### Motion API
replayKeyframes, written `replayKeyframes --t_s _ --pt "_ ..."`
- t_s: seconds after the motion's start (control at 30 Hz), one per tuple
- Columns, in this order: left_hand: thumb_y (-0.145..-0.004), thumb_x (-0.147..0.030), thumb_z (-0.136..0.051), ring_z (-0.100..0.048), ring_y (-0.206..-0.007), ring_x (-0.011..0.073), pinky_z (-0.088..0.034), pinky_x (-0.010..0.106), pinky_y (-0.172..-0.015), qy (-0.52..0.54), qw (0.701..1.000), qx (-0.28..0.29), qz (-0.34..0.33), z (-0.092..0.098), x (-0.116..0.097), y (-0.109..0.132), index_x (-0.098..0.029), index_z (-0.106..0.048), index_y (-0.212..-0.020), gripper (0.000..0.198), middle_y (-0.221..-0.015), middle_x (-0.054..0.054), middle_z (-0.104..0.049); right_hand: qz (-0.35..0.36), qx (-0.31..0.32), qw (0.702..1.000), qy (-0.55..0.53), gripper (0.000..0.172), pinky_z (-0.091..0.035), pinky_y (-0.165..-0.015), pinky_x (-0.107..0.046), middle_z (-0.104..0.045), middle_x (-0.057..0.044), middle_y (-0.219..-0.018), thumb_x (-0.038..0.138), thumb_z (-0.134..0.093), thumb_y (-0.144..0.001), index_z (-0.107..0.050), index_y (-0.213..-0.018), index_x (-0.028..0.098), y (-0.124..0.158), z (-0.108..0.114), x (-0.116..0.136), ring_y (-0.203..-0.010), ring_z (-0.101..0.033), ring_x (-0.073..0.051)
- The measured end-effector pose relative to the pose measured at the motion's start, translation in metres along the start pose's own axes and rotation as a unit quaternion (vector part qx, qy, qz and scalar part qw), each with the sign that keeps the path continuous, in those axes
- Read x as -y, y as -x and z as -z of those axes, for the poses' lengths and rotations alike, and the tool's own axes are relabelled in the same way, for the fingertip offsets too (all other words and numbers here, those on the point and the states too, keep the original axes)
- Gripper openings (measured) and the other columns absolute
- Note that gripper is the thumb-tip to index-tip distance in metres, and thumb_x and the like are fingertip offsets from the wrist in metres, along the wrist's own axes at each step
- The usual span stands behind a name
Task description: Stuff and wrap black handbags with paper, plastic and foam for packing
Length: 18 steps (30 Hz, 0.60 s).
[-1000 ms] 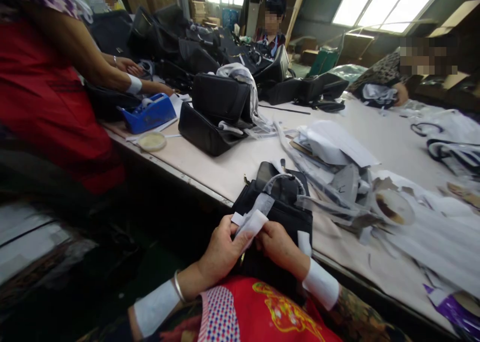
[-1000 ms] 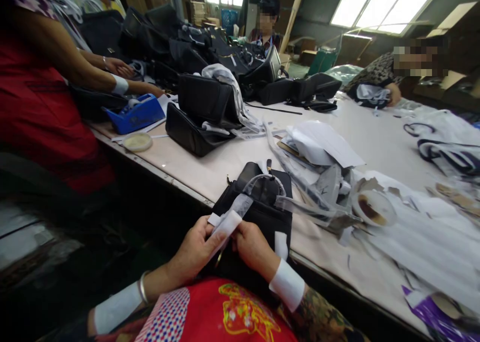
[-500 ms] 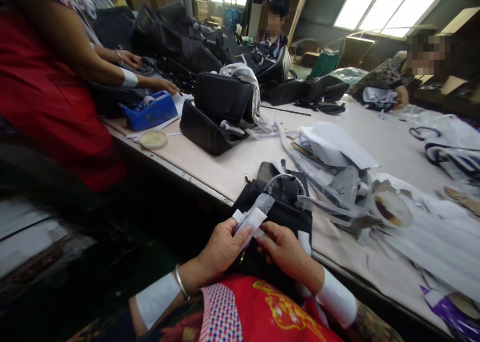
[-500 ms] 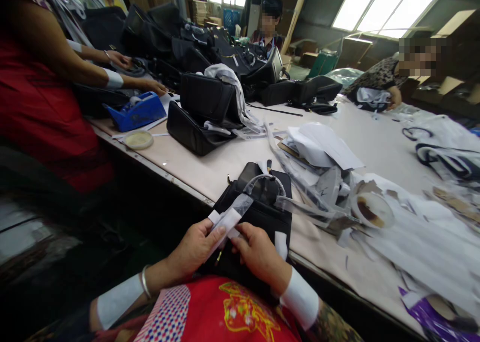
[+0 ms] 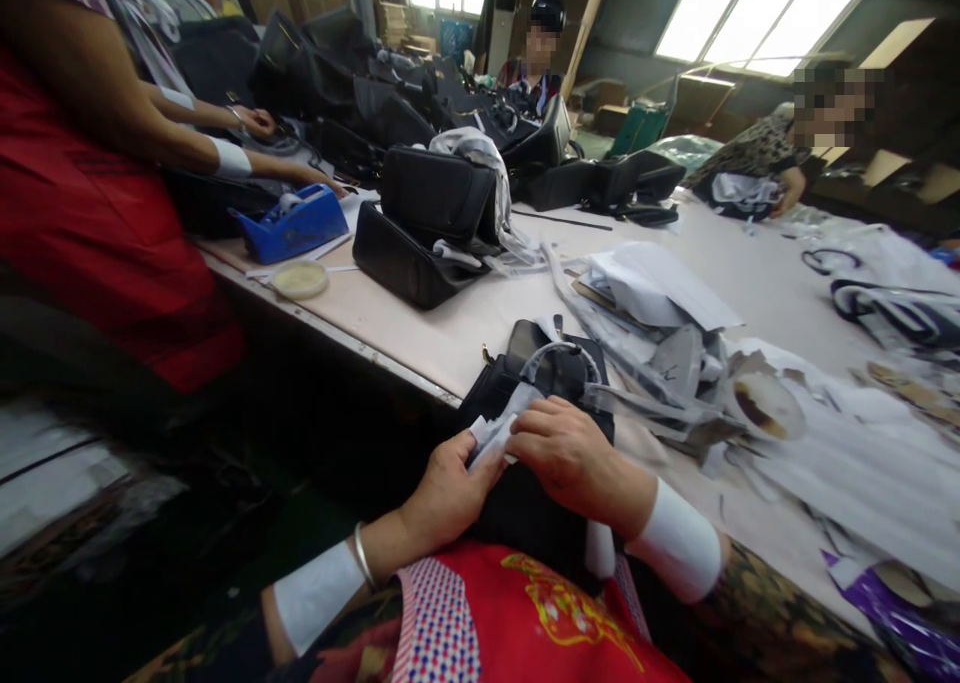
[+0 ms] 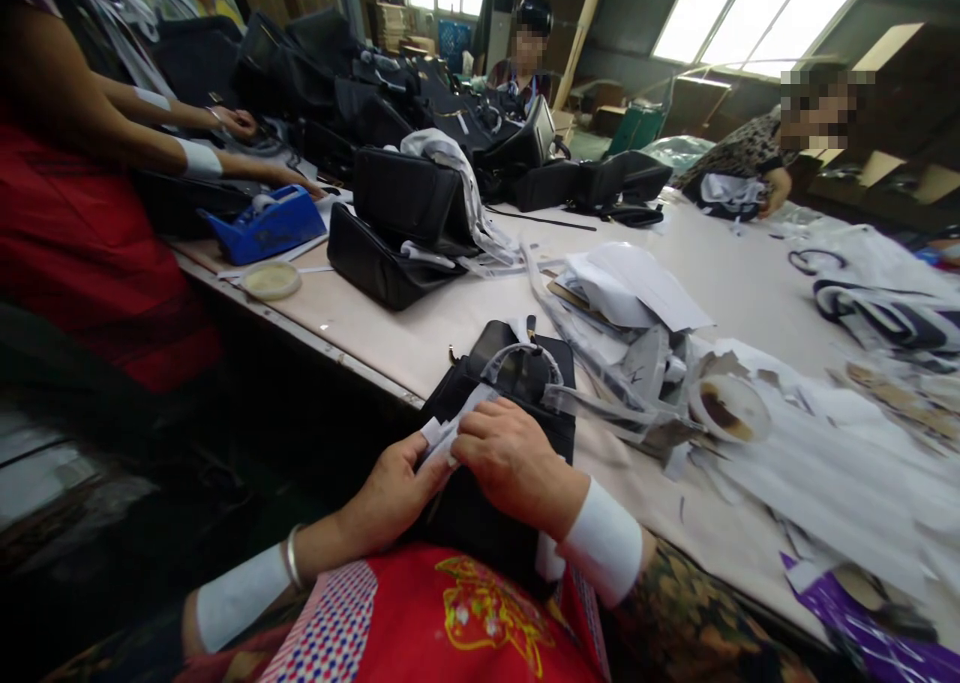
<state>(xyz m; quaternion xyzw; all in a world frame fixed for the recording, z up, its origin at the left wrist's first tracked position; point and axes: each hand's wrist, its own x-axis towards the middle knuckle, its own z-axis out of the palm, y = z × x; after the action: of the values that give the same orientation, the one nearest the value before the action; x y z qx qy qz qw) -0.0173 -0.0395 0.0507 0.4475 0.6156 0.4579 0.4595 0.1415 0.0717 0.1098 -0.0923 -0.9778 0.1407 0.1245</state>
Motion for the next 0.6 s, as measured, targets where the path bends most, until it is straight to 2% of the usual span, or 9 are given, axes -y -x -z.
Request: replayKeyframes --t_s 0.1,0.17,0.23,0.3,0.43,0.53,0.6 --pt "-0.091 -0.043 -0.058 -0.059 -0.076 0.0185 -0.044 0.028 -0.067 -0.095 0.995 -0.028 -0.028 0.001 0.004 0.002 -0.015 -0.068 -0.089 0.030 -0.083 0.005 -0.067 -0.008 0.038 0.998 -0.048 0.012 -0.043 -0.088 -0.037 -0.067 -0.010 -0.113 0.011 -0.061 -0.084 -0.070 -0.078 0.017 -0.021 0.003 -0.006 -0.105 -0.058 -0.024" --pt "-0.091 -0.042 -0.058 -0.059 -0.075 0.0196 -0.044 0.030 -0.067 -0.152 0.987 -0.039 -0.043 0.002 0.006 0.003 -0.016 -0.068 -0.087 0.028 -0.081 0.006 -0.065 -0.035 0.080 0.989 -0.120 0.012 -0.045 -0.091 -0.035 -0.065 -0.010 -0.121 0.008 -0.064 -0.081 -0.072 -0.077 0.017 -0.031 0.002 -0.011 -0.109 -0.060 -0.023" --pt "-0.092 -0.040 -0.056 -0.060 -0.079 0.0211 -0.045 0.032 -0.070 -0.176 0.982 -0.027 -0.057 0.005 0.007 0.005 -0.016 -0.068 -0.093 0.026 -0.085 0.007 -0.065 -0.070 0.135 0.969 -0.195 0.015 -0.048 -0.083 -0.029 -0.070 -0.007 -0.105 0.003 -0.064 -0.078 -0.073 -0.079 0.016 -0.038 0.000 -0.014 -0.094 -0.065 -0.018" --pt "-0.093 -0.038 -0.053 -0.060 -0.082 0.0215 -0.045 0.033 -0.074 -0.178 0.982 -0.007 -0.060 0.007 0.004 0.007 -0.016 -0.068 -0.096 0.026 -0.087 0.008 -0.065 -0.109 0.160 0.949 -0.248 0.018 -0.048 -0.073 -0.023 -0.071 -0.003 -0.086 0.000 -0.064 -0.076 -0.073 -0.081 0.015 -0.041 -0.002 -0.015 -0.078 -0.065 -0.014" --pt "-0.092 -0.037 -0.056 -0.060 -0.083 0.0209 -0.044 0.032 -0.075 -0.160 0.986 0.017 -0.047 0.007 0.001 0.008 -0.016 -0.068 -0.097 0.025 -0.088 0.006 -0.065 -0.160 0.106 0.941 -0.280 0.014 -0.045 -0.064 -0.021 -0.066 -0.001 -0.075 0.002 -0.065 -0.076 -0.072 -0.074 0.014 -0.042 -0.010 -0.013 -0.069 -0.061 -0.011" --pt "-0.091 -0.043 -0.057 -0.059 -0.080 0.0203 -0.043 0.031 -0.070 -0.139 0.990 -0.002 -0.020 0.003 0.004 0.006 -0.016 -0.069 -0.093 0.030 -0.084 0.005 -0.065 -0.176 0.071 0.938 -0.290 0.012 -0.046 -0.065 -0.021 -0.065 -0.001 -0.076 0.004 -0.066 -0.076 -0.072 -0.072 0.014 -0.038 -0.018 -0.013 -0.070 -0.061 -0.011" --pt "-0.091 -0.045 -0.057 -0.058 -0.077 0.0193 -0.041 0.030 -0.067 -0.127 0.992 -0.019 -0.008 0.000 0.006 0.004 -0.016 -0.070 -0.086 0.033 -0.079 0.005 -0.065 -0.198 0.069 0.931 -0.300 0.010 -0.046 -0.064 -0.021 -0.066 -0.001 -0.077 0.006 -0.068 -0.075 -0.072 -0.074 0.014 -0.036 -0.020 -0.015 -0.070 -0.061 -0.012"
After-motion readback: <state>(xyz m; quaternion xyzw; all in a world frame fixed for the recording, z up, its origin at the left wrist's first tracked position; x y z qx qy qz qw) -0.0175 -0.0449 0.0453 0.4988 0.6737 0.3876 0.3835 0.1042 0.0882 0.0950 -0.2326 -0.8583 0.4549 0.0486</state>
